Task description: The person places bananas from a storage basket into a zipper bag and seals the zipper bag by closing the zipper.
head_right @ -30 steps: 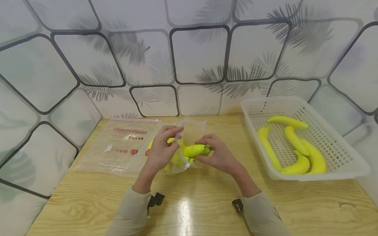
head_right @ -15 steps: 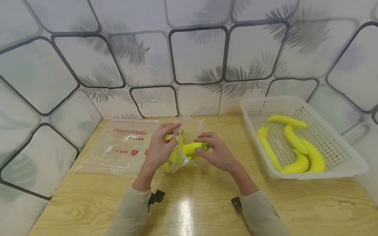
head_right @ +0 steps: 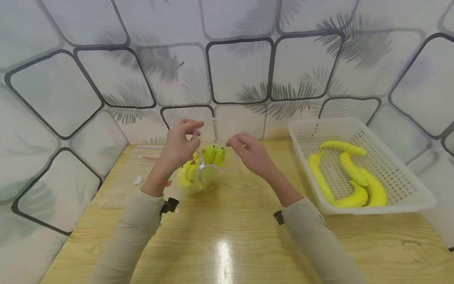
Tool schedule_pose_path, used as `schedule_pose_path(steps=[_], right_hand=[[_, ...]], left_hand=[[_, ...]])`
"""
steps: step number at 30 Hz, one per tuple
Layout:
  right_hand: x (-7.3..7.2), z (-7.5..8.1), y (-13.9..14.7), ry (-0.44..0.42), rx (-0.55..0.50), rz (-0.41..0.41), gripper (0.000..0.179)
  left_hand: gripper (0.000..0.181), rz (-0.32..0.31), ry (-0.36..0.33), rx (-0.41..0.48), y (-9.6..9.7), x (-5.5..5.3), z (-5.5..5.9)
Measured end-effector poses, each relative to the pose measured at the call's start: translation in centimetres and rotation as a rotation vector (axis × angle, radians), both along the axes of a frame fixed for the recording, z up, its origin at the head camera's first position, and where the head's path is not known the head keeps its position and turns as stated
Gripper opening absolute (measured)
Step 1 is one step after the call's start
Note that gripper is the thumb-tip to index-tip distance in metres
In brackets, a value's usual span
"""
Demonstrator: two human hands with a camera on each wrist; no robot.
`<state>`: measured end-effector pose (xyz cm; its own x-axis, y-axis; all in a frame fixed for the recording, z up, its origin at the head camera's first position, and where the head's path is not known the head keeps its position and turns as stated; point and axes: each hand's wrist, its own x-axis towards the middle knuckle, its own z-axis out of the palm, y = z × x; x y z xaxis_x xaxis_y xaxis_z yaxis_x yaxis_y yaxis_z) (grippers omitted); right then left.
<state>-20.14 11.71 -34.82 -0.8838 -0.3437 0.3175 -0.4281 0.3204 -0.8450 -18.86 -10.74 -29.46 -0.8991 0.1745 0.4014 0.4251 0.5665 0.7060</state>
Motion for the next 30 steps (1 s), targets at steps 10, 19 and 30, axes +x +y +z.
schedule_pose_path(steps=[10, 19, 30], right_hand=[[-2.3, 5.9, -3.9, -0.034, -0.021, 0.044, 0.041], [-2.6, 7.6, -5.8, 0.045, 0.063, 0.075, 0.036], [-3.6, 6.4, -4.0, 0.025, 0.119, 0.032, 0.045]], left_hand=[[0.042, 0.118, -0.017, -0.311, -2.9, -2.2, 4.5], [0.023, 0.179, -0.107, -0.811, -2.6, -2.9, 6.7], [0.019, 0.143, -0.117, -0.829, -2.7, -2.8, 6.6]])
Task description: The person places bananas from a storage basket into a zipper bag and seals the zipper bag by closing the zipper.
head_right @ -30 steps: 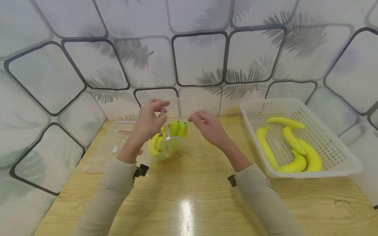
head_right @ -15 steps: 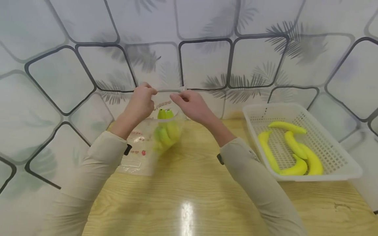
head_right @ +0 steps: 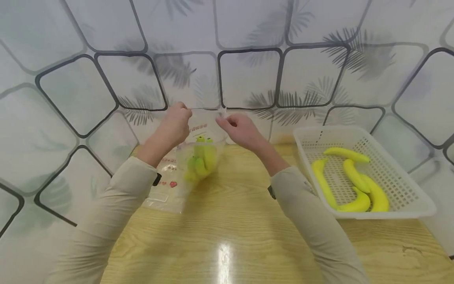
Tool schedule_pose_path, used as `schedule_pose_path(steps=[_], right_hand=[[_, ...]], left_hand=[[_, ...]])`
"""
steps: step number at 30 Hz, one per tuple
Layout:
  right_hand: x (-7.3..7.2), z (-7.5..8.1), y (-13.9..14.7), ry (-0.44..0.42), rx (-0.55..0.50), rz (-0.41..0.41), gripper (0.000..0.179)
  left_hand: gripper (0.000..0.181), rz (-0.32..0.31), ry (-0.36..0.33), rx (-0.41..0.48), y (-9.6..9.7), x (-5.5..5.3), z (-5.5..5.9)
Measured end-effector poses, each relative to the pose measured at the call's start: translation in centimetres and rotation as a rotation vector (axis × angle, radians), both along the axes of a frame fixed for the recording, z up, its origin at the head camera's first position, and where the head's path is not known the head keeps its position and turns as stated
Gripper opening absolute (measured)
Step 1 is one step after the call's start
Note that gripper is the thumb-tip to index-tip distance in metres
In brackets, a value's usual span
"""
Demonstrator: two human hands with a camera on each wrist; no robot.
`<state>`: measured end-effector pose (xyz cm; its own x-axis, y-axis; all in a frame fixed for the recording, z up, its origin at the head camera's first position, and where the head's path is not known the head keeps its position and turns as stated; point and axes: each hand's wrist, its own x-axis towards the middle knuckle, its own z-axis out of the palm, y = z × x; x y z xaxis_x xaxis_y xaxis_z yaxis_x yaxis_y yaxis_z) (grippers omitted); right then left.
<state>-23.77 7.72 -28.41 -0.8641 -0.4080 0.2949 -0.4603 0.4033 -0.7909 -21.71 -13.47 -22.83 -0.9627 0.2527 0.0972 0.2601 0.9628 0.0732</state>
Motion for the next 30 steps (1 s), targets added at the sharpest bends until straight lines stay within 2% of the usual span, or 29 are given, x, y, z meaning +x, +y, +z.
schedule_pose_path(steps=[4, 6, 12, 16, 21, 27, 30], right_hand=[[-0.3, -0.8, 1.2, -0.005, 0.029, -0.016, 0.046], [-0.2, -0.9, 1.7, -0.015, 0.027, -0.015, 0.043], [0.5, -1.6, 3.7, -0.018, 0.114, 0.027, 0.043], [1.6, -2.1, 5.6, -0.021, 0.112, 0.041, 0.038], [3.2, -2.1, 8.0, -0.026, 0.095, 0.056, 0.031], [4.3, -2.0, 12.2, -0.044, 0.17, 0.002, 0.035], [4.4, -1.9, 14.7, -0.068, 0.205, -0.049, 0.038]], left_hand=[[0.02, -0.046, 0.0, -0.012, 0.9, -0.2, -0.2], [0.022, -0.053, 0.016, 0.02, 1.1, -0.2, -0.4], [0.031, -0.059, -0.002, 0.249, 2.0, 0.4, -1.4], [0.03, -0.063, -0.001, 0.363, 3.2, 1.0, -2.2], [0.019, -0.106, 0.012, 0.388, 4.8, 1.7, -3.1], [0.027, -0.135, 0.027, 0.41, 6.3, 2.9, -4.4], [0.023, -0.145, 0.057, 0.434, 6.9, 3.5, -5.1]])
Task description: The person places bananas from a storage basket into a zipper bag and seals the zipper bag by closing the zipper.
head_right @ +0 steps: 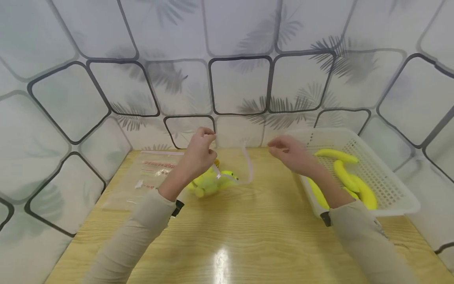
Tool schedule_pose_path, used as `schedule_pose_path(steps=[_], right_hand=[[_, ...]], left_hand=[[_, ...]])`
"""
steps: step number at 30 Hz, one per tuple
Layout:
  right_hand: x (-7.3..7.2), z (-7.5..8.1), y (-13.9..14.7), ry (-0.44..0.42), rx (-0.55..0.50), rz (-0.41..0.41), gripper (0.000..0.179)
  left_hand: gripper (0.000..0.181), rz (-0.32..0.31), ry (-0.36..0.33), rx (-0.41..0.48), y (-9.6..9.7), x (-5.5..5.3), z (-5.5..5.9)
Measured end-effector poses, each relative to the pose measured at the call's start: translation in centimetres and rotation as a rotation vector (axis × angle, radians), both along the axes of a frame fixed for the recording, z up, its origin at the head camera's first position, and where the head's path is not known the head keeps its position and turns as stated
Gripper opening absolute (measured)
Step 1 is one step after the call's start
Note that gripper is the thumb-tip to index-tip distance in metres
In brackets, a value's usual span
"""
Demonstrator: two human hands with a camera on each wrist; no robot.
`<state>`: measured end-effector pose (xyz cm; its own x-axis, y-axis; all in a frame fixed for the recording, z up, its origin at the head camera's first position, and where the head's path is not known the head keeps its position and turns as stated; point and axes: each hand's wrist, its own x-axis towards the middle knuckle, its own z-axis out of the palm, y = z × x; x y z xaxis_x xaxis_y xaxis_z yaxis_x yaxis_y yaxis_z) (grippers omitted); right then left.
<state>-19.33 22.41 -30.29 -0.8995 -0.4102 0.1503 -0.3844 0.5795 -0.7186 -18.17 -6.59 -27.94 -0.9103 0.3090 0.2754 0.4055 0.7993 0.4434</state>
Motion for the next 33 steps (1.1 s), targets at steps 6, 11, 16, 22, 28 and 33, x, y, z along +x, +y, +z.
schedule_pose_path(steps=[6, 11, 16, 22, 28, 33], right_hand=[[0.1, -0.1, 4.6, -0.04, 0.11, -0.146, 0.046], [-0.6, -1.2, 8.2, -0.138, 0.183, -0.237, 0.057], [-1.3, -4.0, 11.8, -0.274, 0.248, -0.273, 0.066], [-1.3, -7.2, 13.8, -0.355, 0.309, -0.256, 0.073], [-0.8, -7.3, 14.2, -0.337, 0.383, -0.26, 0.07], [-0.7, -8.0, 14.6, -0.334, 0.364, -0.218, 0.07]], left_hand=[[0.017, -0.028, 0.085, 0.01, 1.1, 1.2, -1.8], [0.026, -0.054, 0.162, 0.006, 2.0, 2.0, -3.1], [0.037, -0.048, 0.189, -0.013, 3.0, 2.7, -4.3], [0.046, -0.064, 0.21, -0.047, 4.0, 3.6, -5.3], [0.047, -0.084, 0.247, -0.092, 4.7, 4.2, -6.3], [0.047, -0.102, 0.236, -0.11, 4.9, 4.6, -7.1]])
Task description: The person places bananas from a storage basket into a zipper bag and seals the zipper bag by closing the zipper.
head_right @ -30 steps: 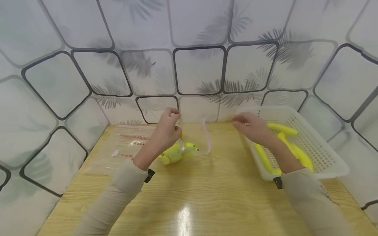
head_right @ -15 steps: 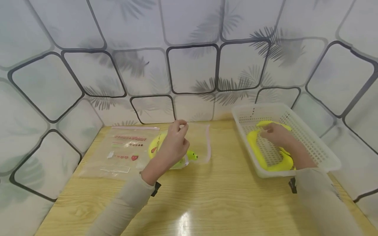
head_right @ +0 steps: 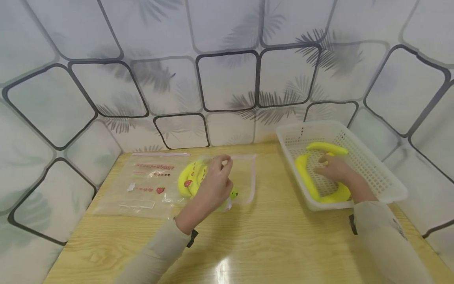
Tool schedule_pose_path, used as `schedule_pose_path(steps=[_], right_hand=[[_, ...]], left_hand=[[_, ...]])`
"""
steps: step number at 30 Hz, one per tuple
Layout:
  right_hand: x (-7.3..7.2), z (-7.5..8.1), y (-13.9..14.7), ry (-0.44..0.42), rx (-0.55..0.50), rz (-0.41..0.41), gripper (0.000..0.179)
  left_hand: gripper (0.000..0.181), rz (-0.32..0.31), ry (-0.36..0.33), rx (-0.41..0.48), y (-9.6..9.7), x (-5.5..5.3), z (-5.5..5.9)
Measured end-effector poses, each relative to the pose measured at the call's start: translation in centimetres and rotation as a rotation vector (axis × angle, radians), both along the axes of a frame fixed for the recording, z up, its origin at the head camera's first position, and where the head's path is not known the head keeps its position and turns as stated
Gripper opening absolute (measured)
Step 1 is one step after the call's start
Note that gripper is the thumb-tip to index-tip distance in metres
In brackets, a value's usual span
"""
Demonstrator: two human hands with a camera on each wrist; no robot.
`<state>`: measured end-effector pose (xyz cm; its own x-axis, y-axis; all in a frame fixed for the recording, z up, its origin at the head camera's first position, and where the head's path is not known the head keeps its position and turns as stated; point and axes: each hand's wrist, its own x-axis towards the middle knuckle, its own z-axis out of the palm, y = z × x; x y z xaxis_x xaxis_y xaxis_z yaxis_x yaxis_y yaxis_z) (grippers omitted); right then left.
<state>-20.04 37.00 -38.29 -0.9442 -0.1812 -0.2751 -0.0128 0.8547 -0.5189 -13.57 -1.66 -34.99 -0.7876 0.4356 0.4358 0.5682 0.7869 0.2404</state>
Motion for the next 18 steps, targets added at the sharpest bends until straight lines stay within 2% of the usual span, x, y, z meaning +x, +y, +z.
schedule_pose_path(steps=[3, 6, 8, 12, 18], right_hand=[[0.1, -0.1, 0.0, -0.099, -0.138, 0.048, 0.073], [0.4, -0.2, 0.0, -0.237, -0.284, 0.075, 0.078], [0.6, -0.4, -0.2, -0.279, -0.323, 0.083, 0.082], [0.9, -1.1, -0.7, -0.304, -0.38, 0.071, 0.088], [1.0, -1.6, -1.3, -0.264, -0.404, 0.033, 0.091]], left_hand=[[0.045, -0.014, -0.002, 0.014, 0.0, 0.1, -0.4], [0.045, -0.019, -0.004, 0.033, 0.0, 0.2, -0.7], [0.045, -0.021, -0.007, 0.049, 0.0, 0.1, -0.9], [0.046, -0.024, -0.005, 0.069, -0.1, 0.1, -1.2], [0.047, -0.021, -0.036, 0.09, -0.6, -0.2, -1.1]])
